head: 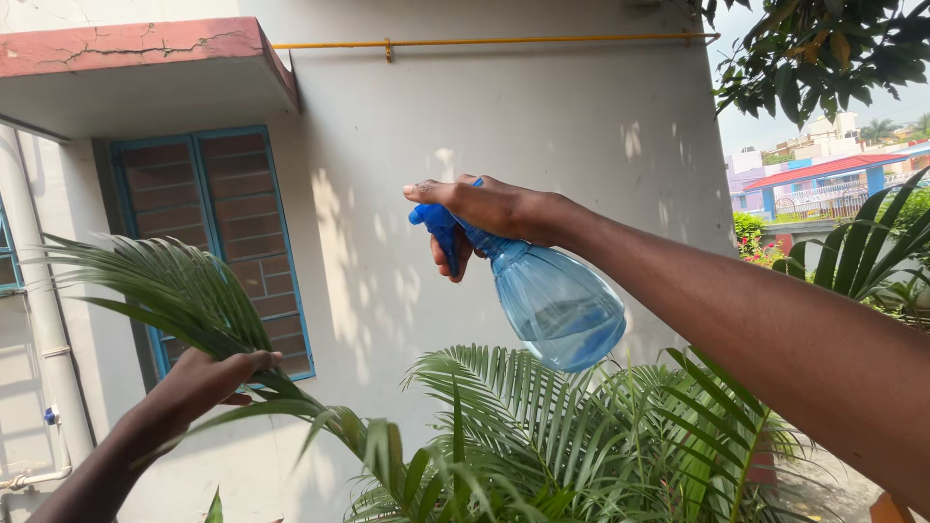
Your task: The person sprays water on the leaves of a palm plant using a blue spray bottle.
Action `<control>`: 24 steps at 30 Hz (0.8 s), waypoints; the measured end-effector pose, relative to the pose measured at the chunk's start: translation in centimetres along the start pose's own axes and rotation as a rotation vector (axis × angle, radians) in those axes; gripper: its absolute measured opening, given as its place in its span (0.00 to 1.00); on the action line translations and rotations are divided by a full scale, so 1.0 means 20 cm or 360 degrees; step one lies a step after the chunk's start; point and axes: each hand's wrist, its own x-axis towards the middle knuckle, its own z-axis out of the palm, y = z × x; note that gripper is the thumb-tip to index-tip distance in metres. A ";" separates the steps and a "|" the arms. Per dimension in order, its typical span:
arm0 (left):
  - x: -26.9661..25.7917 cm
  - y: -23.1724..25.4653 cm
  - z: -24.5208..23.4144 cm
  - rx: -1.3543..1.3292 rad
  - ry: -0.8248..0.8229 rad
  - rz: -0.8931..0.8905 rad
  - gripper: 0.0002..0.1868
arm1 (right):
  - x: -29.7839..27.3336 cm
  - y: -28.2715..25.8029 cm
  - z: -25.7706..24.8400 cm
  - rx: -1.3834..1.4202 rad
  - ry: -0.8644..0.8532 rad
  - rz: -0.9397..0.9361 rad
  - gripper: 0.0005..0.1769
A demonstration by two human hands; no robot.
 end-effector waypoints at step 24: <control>-0.26 0.40 0.16 -0.1144 -0.0062 -0.0115 0.22 | 0.14 0.73 0.64 0.0433 -0.0590 -0.0109 0.21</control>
